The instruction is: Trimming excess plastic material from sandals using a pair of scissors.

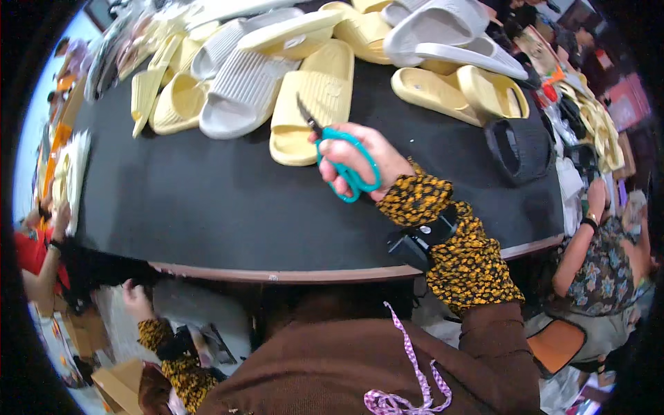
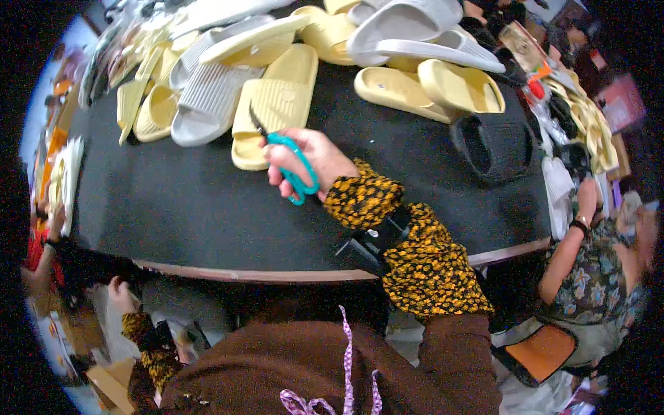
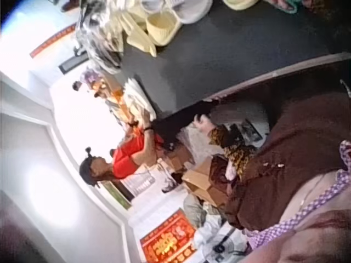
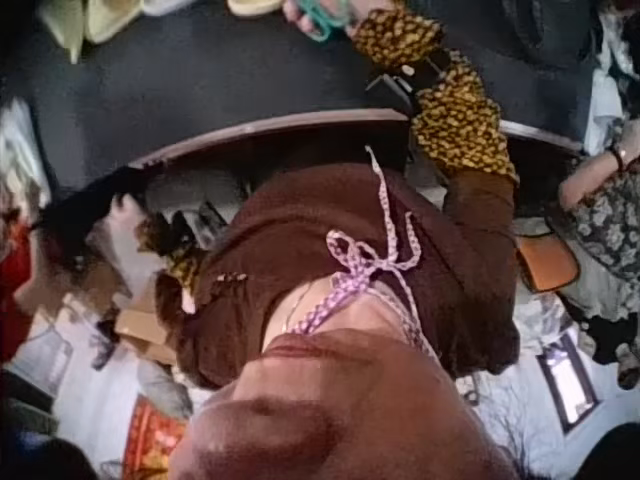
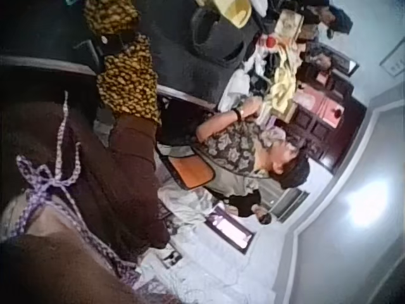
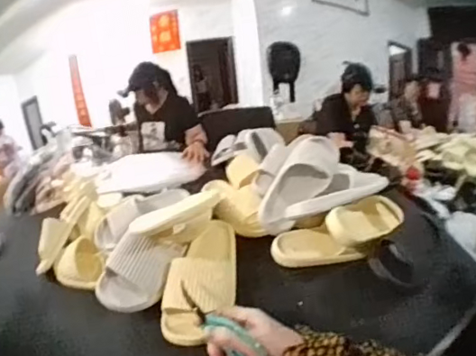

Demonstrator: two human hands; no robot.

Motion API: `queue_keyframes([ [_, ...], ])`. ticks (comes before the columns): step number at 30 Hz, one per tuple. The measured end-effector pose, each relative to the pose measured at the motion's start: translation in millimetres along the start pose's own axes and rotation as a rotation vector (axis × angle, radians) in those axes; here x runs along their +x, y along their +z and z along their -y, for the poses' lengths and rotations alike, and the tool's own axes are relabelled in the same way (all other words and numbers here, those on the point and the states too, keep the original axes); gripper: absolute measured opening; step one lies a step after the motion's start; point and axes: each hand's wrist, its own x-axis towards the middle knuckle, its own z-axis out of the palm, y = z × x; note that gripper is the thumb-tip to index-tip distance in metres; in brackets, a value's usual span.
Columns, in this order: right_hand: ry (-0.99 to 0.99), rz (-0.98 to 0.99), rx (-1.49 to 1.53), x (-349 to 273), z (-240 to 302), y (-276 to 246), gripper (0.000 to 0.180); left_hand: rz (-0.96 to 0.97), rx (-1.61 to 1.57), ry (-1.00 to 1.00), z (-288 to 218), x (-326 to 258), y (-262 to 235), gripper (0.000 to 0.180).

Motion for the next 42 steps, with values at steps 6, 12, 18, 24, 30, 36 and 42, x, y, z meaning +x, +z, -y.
queue_keyframes([
  [6,-0.079,0.115,0.013,-5.7,9.3,-0.8,0.034,-0.074,-0.414,0.399,-275.9,-0.3,-25.1,0.031],
  [12,-0.194,-0.025,0.106,0.4,9.7,-3.5,0.026,0.207,-0.400,0.658,-419.4,11.8,79.2,0.038],
  [18,-0.263,-0.114,0.207,4.8,2.2,-15.8,0.024,0.409,-0.217,0.965,-545.1,-15.1,159.1,0.054],
  [24,-0.221,-0.092,0.160,2.9,5.3,-9.9,0.032,0.307,0.144,1.270,-582.8,11.2,194.5,0.046],
  [30,-0.245,-0.060,0.216,6.4,0.3,-12.9,0.032,0.477,-0.384,0.852,-594.0,22.8,168.6,0.033],
  [36,-0.237,-0.160,0.273,8.5,2.0,-13.3,0.029,0.718,-1.008,0.508,-563.2,-23.3,128.5,0.038],
  [42,-0.270,-0.179,0.212,9.4,2.5,-12.9,0.025,0.747,-1.168,0.186,-510.9,-54.4,142.9,0.034],
])
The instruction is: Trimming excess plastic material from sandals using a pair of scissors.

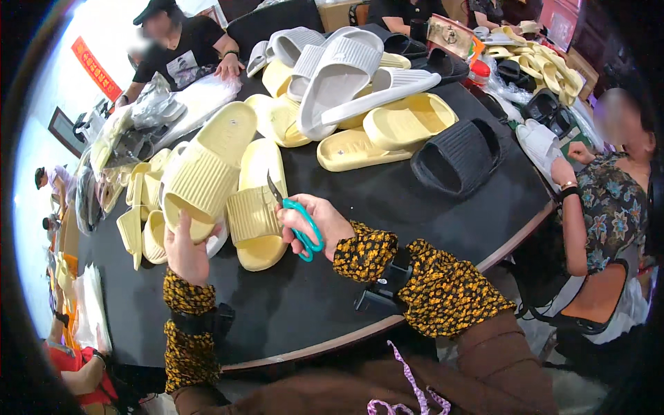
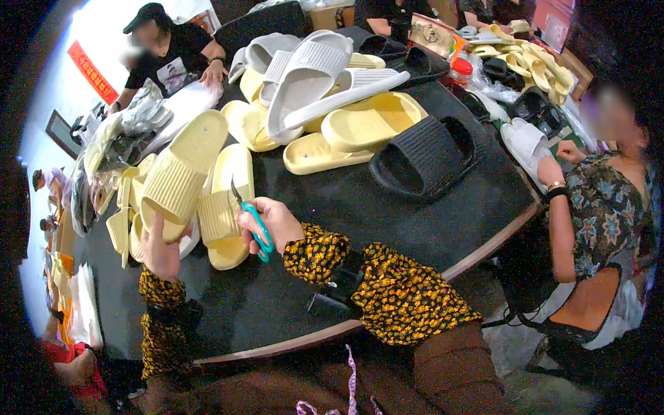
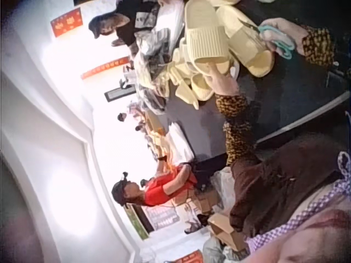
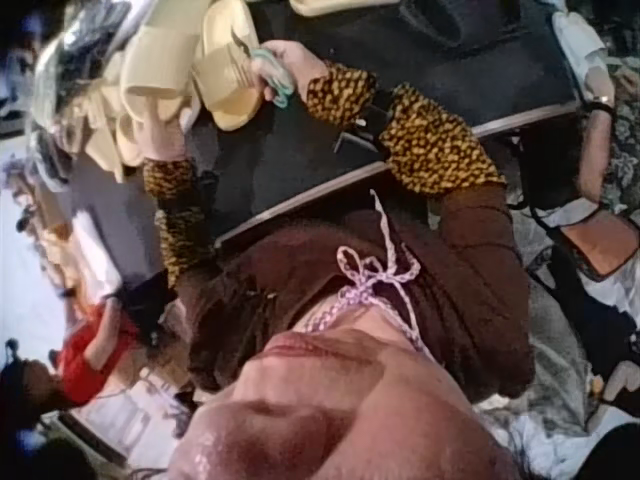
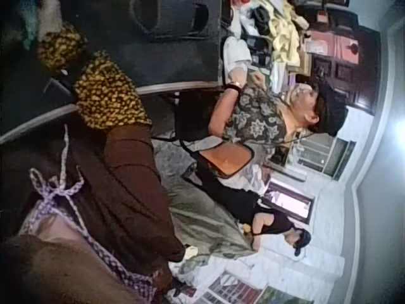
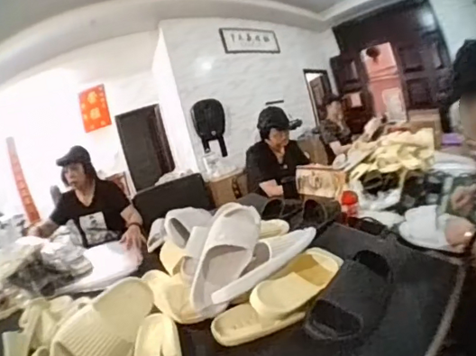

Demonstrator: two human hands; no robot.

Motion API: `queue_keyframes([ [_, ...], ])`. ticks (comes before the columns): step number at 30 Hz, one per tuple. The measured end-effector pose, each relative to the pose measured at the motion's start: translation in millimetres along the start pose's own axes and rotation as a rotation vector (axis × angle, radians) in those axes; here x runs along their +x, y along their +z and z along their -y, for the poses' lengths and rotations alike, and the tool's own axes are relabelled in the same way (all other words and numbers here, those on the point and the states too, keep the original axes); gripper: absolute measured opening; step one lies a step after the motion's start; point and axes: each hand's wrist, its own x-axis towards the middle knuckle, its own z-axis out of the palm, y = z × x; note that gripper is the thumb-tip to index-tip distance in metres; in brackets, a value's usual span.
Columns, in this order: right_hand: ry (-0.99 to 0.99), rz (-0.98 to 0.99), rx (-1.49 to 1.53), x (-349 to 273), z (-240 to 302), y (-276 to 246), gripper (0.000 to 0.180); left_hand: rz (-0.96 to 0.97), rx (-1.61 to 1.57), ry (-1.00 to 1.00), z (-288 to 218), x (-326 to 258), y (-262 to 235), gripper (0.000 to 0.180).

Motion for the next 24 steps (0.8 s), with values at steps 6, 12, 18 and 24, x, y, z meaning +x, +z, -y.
queue_keyframes([
  [6,-0.035,0.012,-0.003,-0.5,1.3,-3.5,0.025,0.078,-0.001,-0.098,-4.3,-21.2,-9.6,0.036],
  [12,-0.045,0.001,-0.014,3.8,-2.5,-4.0,0.026,0.097,0.315,0.048,-12.2,-22.1,-29.9,0.043],
  [18,-0.065,0.007,-0.058,2.5,-1.7,-3.0,0.033,-0.055,0.831,0.433,-39.1,15.8,-36.8,0.046],
  [24,-0.057,-0.041,-0.060,2.0,-0.5,-3.0,0.031,0.300,1.598,0.717,-34.3,23.8,11.4,0.056],
])
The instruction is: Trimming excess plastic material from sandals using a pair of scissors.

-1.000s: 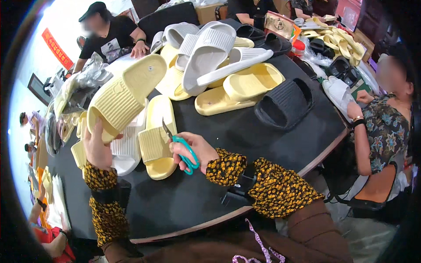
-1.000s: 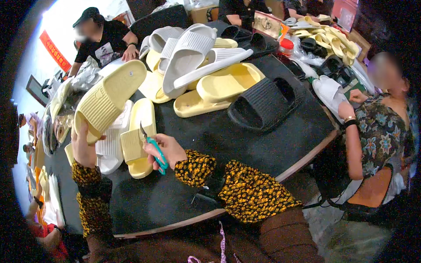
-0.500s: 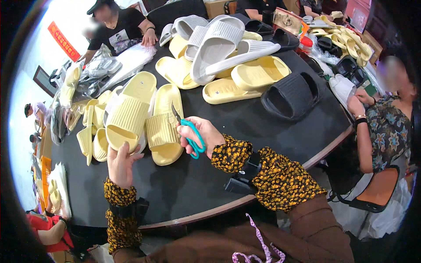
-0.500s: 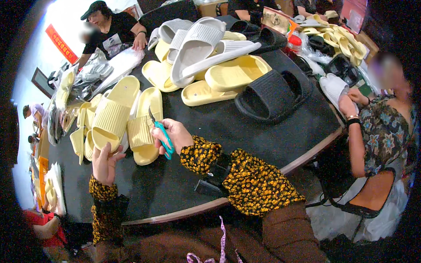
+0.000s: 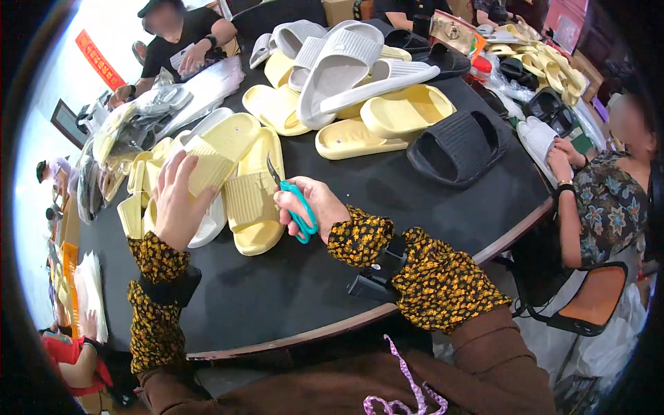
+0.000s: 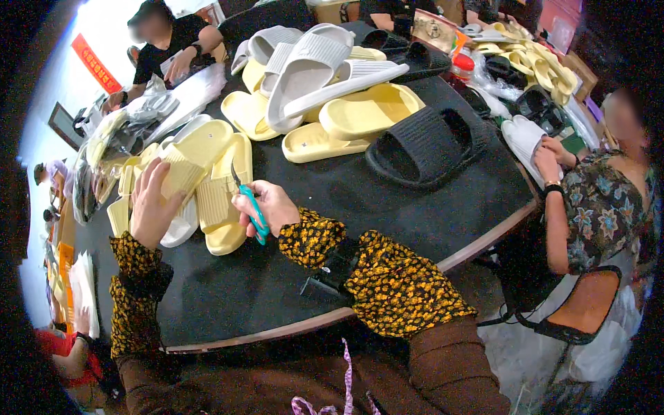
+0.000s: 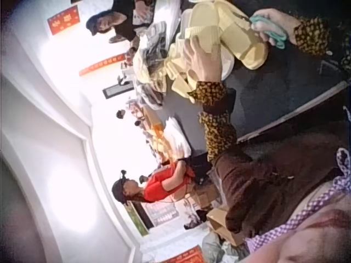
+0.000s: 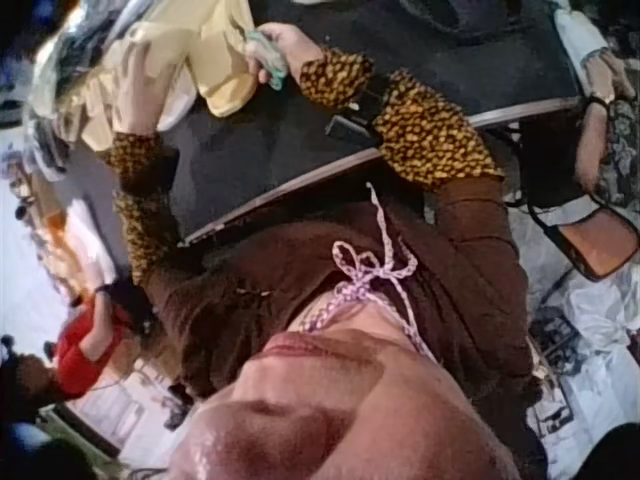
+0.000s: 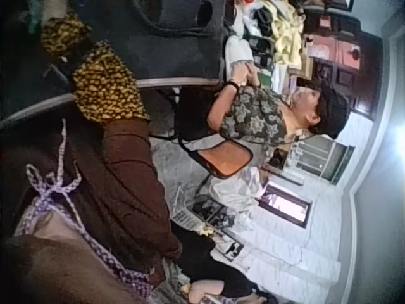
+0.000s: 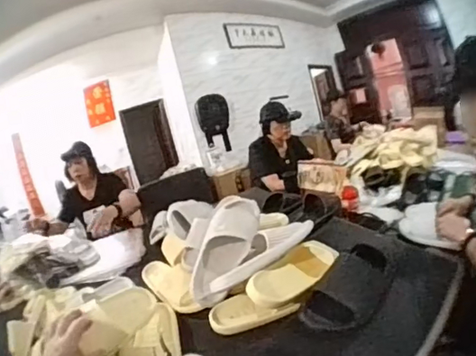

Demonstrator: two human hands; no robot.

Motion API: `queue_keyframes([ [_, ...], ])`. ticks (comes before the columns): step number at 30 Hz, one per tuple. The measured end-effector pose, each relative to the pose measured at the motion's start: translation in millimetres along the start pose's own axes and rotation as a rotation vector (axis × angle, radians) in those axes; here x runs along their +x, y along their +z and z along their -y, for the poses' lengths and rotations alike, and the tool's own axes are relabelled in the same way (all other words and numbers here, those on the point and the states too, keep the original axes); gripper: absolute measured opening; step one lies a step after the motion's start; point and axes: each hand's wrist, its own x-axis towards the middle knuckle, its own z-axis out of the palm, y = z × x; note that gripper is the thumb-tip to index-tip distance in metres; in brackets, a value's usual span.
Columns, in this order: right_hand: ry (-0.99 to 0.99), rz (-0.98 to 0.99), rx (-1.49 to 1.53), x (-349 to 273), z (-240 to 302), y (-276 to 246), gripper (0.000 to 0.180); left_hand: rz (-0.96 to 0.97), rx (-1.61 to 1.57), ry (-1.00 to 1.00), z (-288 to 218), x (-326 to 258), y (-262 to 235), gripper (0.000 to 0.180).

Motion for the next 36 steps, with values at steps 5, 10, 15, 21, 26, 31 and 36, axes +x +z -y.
queue_keyframes([
  [5,0.024,0.018,0.010,-1.1,-0.3,0.0,0.031,0.019,0.046,0.006,6.4,18.0,0.2,0.062],
  [10,0.008,0.029,0.005,-2.2,1.2,0.4,0.030,0.125,-0.093,-0.047,26.4,37.4,0.5,0.063],
  [15,0.035,0.040,-0.019,-2.1,-0.3,3.7,0.029,0.032,-0.212,0.033,25.9,36.6,2.1,0.053],
  [21,-0.001,0.034,-0.006,-3.9,1.3,1.4,0.030,0.158,0.068,0.213,-4.2,40.1,-5.8,0.052],
  [26,0.001,0.053,-0.005,-1.4,-1.9,1.6,0.031,0.169,0.029,0.342,-7.3,45.0,-13.2,0.033],
  [31,0.014,0.048,0.004,-1.4,-4.4,1.1,0.032,0.262,0.004,0.408,-14.2,44.5,-25.8,0.021],
  [36,-0.010,0.046,0.006,-1.7,-5.8,-1.6,0.033,0.651,-0.221,0.131,-33.8,47.8,-38.0,0.025],
])
